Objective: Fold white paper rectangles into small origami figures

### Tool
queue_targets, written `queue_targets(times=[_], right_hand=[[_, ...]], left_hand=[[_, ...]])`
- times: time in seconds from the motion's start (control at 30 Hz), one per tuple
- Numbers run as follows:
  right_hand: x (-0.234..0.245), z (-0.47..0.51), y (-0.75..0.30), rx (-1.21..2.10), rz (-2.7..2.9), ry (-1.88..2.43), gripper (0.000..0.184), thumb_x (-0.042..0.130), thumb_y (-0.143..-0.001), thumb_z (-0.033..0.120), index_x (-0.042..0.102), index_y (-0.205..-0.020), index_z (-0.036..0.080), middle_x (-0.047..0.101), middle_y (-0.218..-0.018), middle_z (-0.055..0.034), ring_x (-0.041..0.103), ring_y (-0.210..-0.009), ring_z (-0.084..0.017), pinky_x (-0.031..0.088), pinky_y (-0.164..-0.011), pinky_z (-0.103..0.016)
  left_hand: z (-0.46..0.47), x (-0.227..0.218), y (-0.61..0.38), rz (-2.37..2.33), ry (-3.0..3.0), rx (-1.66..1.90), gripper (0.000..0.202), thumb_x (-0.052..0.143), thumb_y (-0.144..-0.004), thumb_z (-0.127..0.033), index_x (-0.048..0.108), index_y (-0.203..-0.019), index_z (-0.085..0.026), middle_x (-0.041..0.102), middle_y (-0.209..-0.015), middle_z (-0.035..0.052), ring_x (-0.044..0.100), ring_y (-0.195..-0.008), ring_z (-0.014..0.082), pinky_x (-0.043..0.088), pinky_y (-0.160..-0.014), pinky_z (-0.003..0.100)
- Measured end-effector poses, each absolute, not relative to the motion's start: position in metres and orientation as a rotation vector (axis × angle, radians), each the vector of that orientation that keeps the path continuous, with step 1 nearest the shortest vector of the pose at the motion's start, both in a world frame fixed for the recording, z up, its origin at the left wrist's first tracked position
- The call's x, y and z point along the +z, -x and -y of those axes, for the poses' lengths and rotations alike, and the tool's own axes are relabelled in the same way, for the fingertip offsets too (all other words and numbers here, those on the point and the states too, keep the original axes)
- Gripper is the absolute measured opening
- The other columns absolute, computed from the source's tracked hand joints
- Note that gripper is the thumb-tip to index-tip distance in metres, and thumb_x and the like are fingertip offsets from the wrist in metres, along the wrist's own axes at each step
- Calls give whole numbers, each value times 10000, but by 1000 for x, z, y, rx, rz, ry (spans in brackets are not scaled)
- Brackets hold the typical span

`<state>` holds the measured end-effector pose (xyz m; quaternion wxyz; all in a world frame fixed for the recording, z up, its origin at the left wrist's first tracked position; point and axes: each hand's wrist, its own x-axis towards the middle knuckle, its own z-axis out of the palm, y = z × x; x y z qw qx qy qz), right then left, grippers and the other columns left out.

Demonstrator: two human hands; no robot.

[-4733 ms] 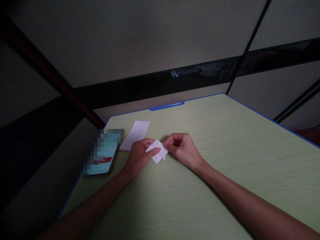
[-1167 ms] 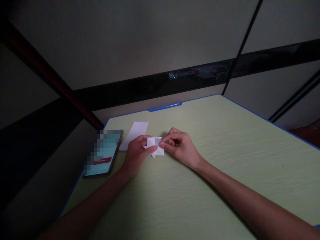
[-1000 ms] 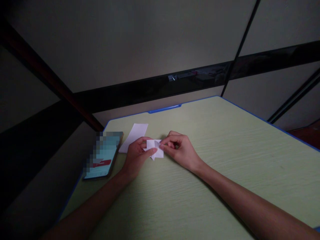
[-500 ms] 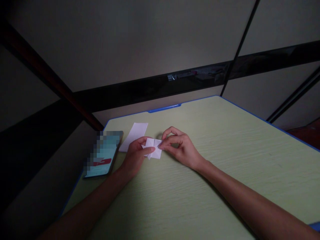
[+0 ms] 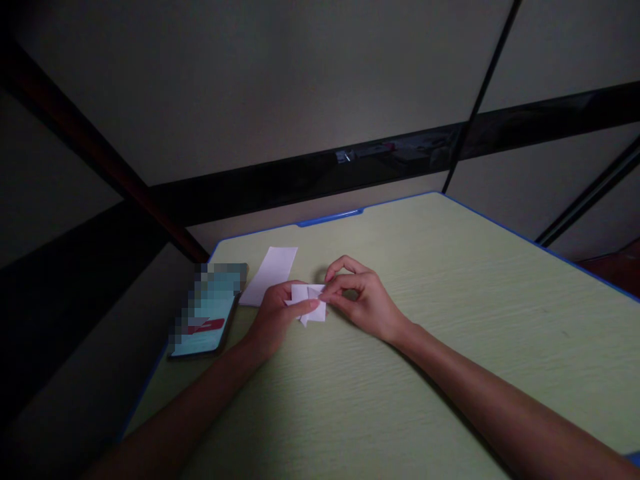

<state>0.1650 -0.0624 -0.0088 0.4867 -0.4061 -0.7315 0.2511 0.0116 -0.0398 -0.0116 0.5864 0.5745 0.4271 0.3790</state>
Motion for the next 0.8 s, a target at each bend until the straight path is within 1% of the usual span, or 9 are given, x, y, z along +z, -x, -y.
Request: queue_targets(times=[0.17,0.4,0.5,0.67,0.8], right_hand=[[-8,62,-167,578,1825,976,114,547,-717,199,625,-639,174,496,-776,-32,506,-708,-121,409,-636,-281],[-8,62,-168,549,1836,964,105,549,-715,191,624,-642,181,497,-792,-32,508,-717,-120,411,-639,-276],[-8,61,-168,535,1816,969,102,553,-711,185,624,-639,177,496,-786,-33,509,-717,-123,410,-639,-280],[-8,60,-168,534,1768,991,93,548,-710,185,625,-657,180,496,-786,-36,505,-717,-130,409,-626,-286],[-8,61,-167,552,1755,1013,87,546,-699,176,619,-651,173,485,-774,-36,499,-697,-125,412,-618,-282]], left_hand=[[36,-15,-11,-973,-1264,849,138,599,-531,-180,614,-645,-105,569,-520,2,463,-463,86,328,-476,209],[33,-17,-9,-872,-1099,827,144,589,-522,-152,622,-653,-103,599,-554,13,518,-491,97,387,-533,231],[33,-16,-8,-821,-1076,825,161,584,-532,-139,627,-682,-101,608,-569,19,535,-510,101,417,-546,241],[34,-13,-7,-789,-1130,740,218,589,-584,-170,636,-783,-92,643,-673,63,585,-582,136,469,-611,294],[36,-11,-11,-844,-1164,782,196,578,-613,-171,638,-778,-83,650,-707,72,595,-582,135,490,-603,287]])
